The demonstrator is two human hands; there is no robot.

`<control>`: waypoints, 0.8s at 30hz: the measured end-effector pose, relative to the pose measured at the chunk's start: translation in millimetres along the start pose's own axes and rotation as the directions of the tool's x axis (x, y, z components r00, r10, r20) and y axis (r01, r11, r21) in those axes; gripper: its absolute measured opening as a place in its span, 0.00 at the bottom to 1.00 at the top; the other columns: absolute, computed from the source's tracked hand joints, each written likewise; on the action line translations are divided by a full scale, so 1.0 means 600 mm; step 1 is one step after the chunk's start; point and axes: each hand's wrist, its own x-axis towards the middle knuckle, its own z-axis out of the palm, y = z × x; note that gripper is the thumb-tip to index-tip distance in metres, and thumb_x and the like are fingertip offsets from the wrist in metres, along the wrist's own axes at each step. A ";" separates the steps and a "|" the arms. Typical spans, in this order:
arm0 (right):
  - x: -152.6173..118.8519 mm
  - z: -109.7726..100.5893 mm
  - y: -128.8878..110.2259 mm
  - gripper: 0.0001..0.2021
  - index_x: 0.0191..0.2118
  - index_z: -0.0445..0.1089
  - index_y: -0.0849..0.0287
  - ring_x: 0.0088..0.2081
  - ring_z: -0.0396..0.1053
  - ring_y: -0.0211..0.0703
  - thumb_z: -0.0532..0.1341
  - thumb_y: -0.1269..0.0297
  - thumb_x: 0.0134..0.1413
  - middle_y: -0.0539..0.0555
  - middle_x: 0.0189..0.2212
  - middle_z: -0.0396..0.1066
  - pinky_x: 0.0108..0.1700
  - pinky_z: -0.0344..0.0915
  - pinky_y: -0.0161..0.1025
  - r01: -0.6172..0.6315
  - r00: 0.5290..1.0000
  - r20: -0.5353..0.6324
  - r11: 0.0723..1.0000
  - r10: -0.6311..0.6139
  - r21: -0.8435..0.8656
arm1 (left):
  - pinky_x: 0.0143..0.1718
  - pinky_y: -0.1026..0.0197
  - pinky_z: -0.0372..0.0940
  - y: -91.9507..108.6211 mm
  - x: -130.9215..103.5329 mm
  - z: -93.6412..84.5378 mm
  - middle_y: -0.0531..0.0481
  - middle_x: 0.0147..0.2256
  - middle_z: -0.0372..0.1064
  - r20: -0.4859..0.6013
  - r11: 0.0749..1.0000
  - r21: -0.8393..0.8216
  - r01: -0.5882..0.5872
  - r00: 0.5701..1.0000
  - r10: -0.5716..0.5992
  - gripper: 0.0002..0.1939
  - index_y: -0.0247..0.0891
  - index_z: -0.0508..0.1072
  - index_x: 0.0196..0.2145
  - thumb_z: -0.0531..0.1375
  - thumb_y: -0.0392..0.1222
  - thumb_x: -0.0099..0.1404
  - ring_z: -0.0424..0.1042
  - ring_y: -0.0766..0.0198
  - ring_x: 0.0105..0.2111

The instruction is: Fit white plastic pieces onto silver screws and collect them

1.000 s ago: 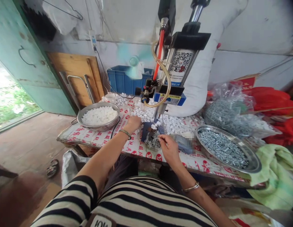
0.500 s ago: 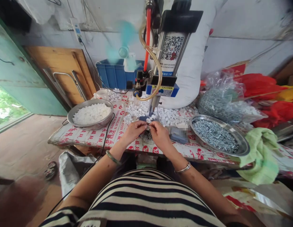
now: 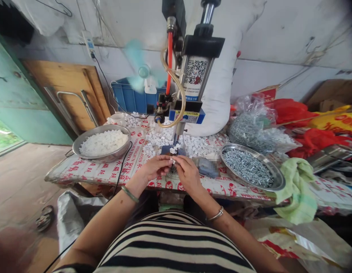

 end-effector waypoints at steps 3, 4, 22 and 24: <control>-0.005 -0.016 0.010 0.15 0.45 0.69 0.56 0.43 0.65 0.42 0.49 0.66 0.59 0.55 0.39 0.70 0.46 0.61 0.42 0.043 0.999 -0.014 0.998 -0.044 -0.046 | 0.15 0.70 0.48 0.002 -0.002 0.005 0.58 0.18 0.58 0.036 0.993 0.117 0.009 0.999 -0.014 0.20 0.34 0.69 0.32 0.66 0.49 0.45 0.54 0.76 0.14; -0.003 -0.022 0.016 0.14 0.44 0.70 0.56 0.42 0.65 0.42 0.49 0.66 0.59 0.56 0.38 0.70 0.45 0.61 0.42 0.055 0.998 -0.014 0.996 -0.056 -0.074 | 0.15 0.70 0.47 0.002 0.000 0.007 0.58 0.18 0.57 -0.012 0.980 0.197 -0.034 0.999 0.037 0.19 0.35 0.69 0.33 0.65 0.50 0.47 0.54 0.76 0.14; 0.108 0.011 0.081 0.11 0.43 0.70 0.54 0.43 0.64 0.46 0.54 0.68 0.56 0.53 0.39 0.73 0.43 0.52 0.43 0.015 0.984 0.171 0.939 0.047 -0.345 | 0.30 0.66 0.59 -0.002 0.101 -0.006 0.53 0.25 0.66 -0.230 0.653 0.703 -0.283 0.778 0.585 0.13 0.34 0.73 0.36 0.59 0.38 0.50 0.64 0.68 0.27; 0.108 0.010 0.080 0.11 0.42 0.70 0.55 0.41 0.64 0.45 0.53 0.68 0.57 0.54 0.38 0.73 0.43 0.51 0.43 0.049 0.985 0.170 0.928 0.016 -0.370 | 0.30 0.67 0.59 0.000 0.102 -0.004 0.53 0.25 0.67 -0.230 0.667 0.690 -0.283 0.788 0.572 0.13 0.34 0.74 0.36 0.59 0.37 0.50 0.64 0.69 0.26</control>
